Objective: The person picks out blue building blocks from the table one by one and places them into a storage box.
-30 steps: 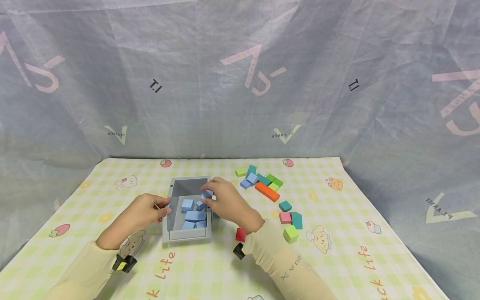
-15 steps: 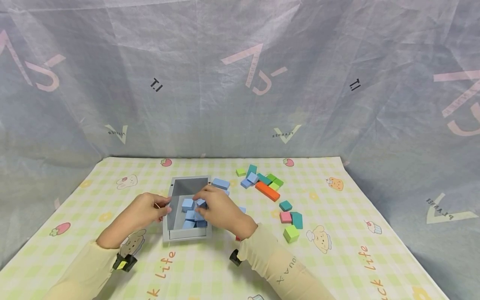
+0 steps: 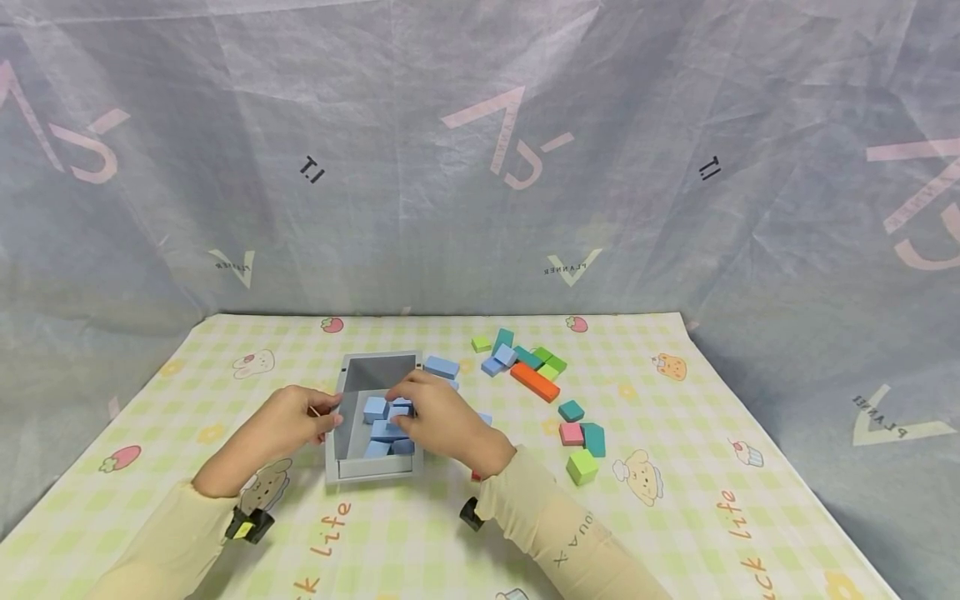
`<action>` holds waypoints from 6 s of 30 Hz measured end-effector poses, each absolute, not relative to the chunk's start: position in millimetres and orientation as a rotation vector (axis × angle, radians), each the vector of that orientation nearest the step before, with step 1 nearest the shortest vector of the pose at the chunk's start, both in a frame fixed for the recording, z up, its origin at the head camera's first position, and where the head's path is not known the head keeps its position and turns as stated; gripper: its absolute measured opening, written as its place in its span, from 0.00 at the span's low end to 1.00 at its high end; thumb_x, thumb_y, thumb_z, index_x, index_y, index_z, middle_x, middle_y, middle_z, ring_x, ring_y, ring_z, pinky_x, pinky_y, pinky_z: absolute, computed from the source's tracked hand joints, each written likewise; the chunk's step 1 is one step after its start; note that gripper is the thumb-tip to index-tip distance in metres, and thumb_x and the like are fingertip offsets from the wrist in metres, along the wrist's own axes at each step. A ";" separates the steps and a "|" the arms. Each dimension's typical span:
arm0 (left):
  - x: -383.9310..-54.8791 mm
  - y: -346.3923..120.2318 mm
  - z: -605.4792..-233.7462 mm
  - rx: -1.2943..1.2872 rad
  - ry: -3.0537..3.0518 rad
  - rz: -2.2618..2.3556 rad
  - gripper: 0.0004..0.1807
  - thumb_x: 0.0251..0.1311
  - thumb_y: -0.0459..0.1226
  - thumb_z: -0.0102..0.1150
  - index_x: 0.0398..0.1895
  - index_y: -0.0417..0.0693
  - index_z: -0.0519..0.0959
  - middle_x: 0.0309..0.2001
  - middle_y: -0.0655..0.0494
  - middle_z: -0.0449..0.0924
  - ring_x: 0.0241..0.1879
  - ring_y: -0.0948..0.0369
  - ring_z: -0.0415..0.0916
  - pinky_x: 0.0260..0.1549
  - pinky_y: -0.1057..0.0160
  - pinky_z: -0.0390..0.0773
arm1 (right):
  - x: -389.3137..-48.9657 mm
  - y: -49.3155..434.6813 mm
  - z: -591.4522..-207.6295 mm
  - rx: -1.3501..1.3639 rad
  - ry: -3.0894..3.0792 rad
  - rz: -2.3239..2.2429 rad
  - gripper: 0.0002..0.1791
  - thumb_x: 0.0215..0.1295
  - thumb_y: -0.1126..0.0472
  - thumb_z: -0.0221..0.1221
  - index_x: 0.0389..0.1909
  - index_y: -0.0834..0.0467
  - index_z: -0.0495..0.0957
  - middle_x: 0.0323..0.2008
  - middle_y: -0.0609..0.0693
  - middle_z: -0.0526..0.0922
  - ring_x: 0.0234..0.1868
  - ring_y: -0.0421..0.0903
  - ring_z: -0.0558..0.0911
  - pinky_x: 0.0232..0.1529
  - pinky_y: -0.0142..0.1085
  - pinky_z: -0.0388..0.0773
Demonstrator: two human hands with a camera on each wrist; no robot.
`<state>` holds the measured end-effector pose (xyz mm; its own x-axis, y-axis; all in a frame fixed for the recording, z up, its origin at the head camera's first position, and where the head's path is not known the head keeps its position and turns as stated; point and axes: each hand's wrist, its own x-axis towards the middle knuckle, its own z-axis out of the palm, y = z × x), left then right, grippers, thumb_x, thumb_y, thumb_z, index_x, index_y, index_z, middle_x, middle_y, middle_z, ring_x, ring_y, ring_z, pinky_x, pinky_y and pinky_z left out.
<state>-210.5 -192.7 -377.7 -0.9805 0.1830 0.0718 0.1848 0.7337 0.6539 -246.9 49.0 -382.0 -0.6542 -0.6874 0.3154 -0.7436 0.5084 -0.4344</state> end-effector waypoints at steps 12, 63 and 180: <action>-209.9 -192.8 -377.9 -0.314 -2.919 -1.083 0.16 0.63 0.31 0.63 0.53 0.34 0.83 0.38 0.48 0.87 0.18 0.63 0.71 0.18 0.67 0.66 | -254.5 59.9 -376.6 1.161 -2.681 0.839 0.16 0.64 0.64 0.66 0.52 0.58 0.83 0.49 0.53 0.82 0.47 0.50 0.80 0.45 0.39 0.79; -207.3 -191.4 -375.8 -0.309 -2.911 -1.116 0.15 0.64 0.31 0.62 0.52 0.35 0.83 0.52 0.42 0.83 0.18 0.62 0.71 0.17 0.67 0.65 | -297.0 112.6 -394.9 0.734 -3.318 0.544 0.10 0.53 0.66 0.71 0.36 0.55 0.83 0.33 0.45 0.79 0.31 0.44 0.75 0.32 0.35 0.73; -209.6 -192.6 -376.9 -0.319 -2.922 -1.105 0.16 0.64 0.31 0.62 0.54 0.35 0.83 0.42 0.47 0.87 0.18 0.63 0.71 0.18 0.66 0.67 | -281.5 84.6 -378.5 0.827 -2.506 1.072 0.14 0.63 0.65 0.67 0.49 0.59 0.84 0.46 0.51 0.83 0.47 0.50 0.83 0.52 0.42 0.80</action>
